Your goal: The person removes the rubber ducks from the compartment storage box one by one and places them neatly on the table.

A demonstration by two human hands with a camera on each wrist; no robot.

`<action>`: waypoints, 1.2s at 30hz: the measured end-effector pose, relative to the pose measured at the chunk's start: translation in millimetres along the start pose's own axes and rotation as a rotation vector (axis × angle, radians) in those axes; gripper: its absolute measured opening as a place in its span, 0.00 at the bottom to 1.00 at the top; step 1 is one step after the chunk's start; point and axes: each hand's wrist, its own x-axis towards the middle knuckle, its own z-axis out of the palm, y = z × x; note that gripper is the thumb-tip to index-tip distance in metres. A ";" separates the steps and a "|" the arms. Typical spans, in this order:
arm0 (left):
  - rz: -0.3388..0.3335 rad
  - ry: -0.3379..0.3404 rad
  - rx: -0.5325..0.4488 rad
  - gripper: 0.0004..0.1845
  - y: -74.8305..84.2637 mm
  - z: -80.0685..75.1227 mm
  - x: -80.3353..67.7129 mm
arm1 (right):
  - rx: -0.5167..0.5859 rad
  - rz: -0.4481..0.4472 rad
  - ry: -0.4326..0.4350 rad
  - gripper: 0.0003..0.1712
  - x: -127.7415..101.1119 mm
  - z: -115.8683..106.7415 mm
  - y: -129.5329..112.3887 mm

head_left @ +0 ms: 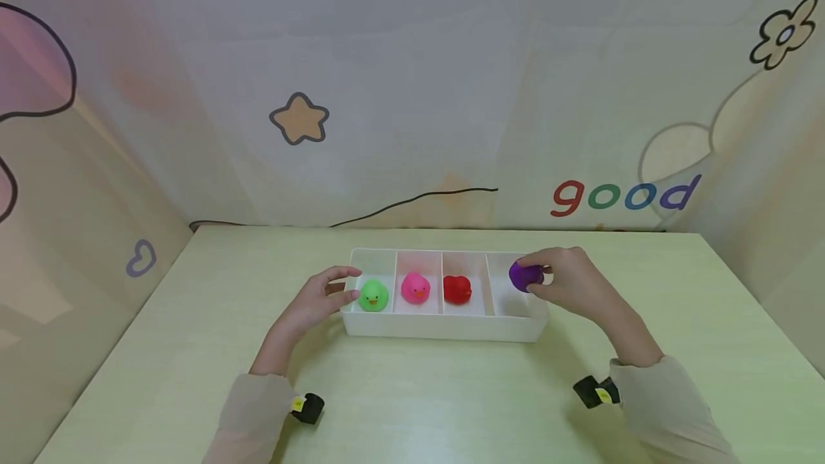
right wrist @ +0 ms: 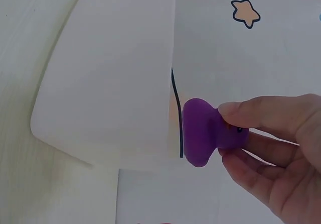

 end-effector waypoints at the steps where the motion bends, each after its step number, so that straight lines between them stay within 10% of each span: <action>1: 0.000 0.000 0.000 0.21 -0.1 0.0 0.0 | 0.003 -0.006 0.020 0.17 -3.2 -2.9 0.8; 17: -0.017 0.002 -0.003 0.22 1.4 0.2 -1.7 | 0.092 -0.045 0.215 0.21 -52.7 -22.7 18.6; 36: -0.024 -0.004 -0.020 0.22 0.0 -0.7 -1.0 | 0.308 0.108 0.101 0.20 -87.0 -1.7 40.3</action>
